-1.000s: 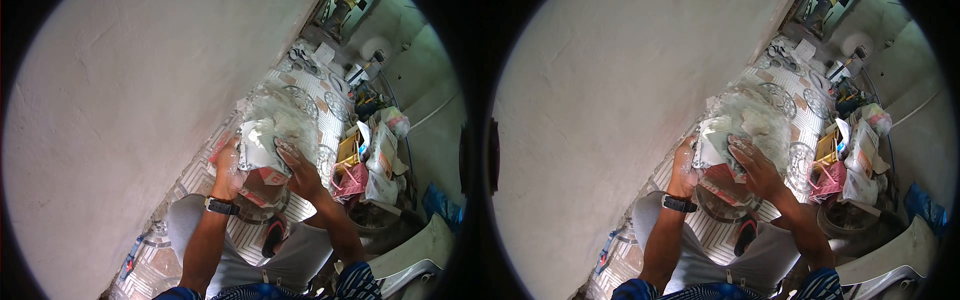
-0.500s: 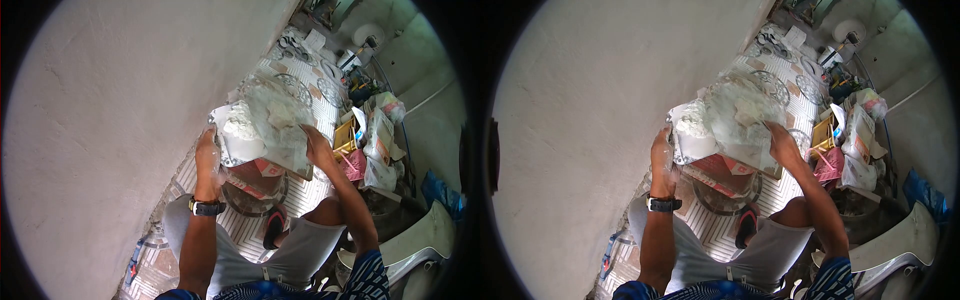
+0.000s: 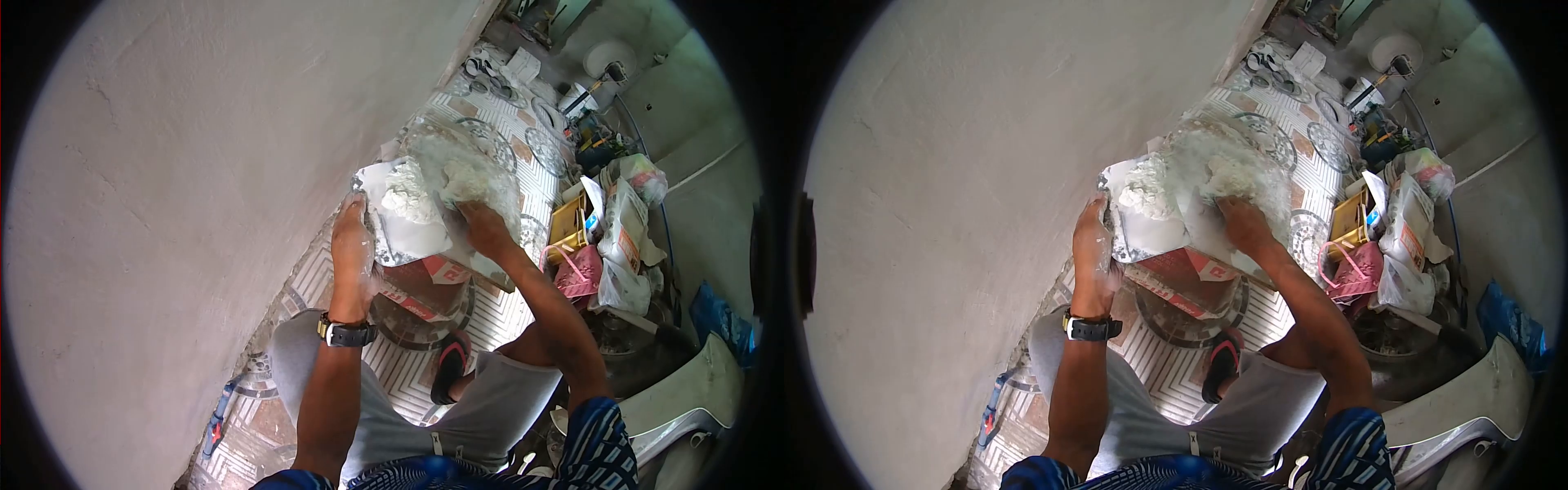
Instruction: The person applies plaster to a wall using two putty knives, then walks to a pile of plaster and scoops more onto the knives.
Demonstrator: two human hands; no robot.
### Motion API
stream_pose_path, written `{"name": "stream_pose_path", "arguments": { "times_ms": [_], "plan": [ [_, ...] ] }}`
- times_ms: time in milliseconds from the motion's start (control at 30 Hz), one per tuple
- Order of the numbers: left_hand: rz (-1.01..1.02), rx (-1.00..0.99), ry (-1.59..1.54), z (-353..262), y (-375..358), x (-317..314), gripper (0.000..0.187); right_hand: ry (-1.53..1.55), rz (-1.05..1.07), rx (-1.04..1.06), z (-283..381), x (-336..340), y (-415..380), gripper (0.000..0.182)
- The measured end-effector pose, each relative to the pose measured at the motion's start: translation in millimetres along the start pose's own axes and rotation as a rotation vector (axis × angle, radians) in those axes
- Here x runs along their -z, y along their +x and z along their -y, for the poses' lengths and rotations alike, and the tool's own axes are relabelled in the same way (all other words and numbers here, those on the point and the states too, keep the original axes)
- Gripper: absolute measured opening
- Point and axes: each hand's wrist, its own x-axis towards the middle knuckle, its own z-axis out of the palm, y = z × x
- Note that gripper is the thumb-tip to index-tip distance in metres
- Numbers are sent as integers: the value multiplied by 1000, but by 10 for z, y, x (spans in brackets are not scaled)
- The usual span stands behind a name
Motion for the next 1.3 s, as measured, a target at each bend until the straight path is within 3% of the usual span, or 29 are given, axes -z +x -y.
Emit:
{"name": "stream_pose_path", "arguments": {
  "times_ms": [167,267,467,567,667,700,933,1133,1200,1300],
  "plan": [
    [0,-9,26,-9,-15,-17,38,57,277,49,-56,237,46,48],
    [3,-21,37,24,16,13,37,99,326,170,-196,336,32,43],
    [5,-27,62,-14,-10,-29,37,255,574,-76,-187,852,14,29],
    [-4,-43,45,6,-32,-18,37,288,344,-205,-234,851,76,29],
    [-4,-41,66,-3,-41,-53,36,201,138,-203,-243,617,247,27],
    [-4,-39,70,12,-28,-41,36,179,136,-296,-162,561,338,31],
    [-11,-57,64,44,-88,-59,37,49,65,-180,45,26,555,43],
    [-22,-52,64,24,-53,-44,38,87,259,-29,62,138,452,44],
    [13,-270,363,380,477,486,38,137,300,15,56,247,396,45],
    [9,-243,317,314,381,364,38,198,369,88,-22,341,288,45]
  ]
}}
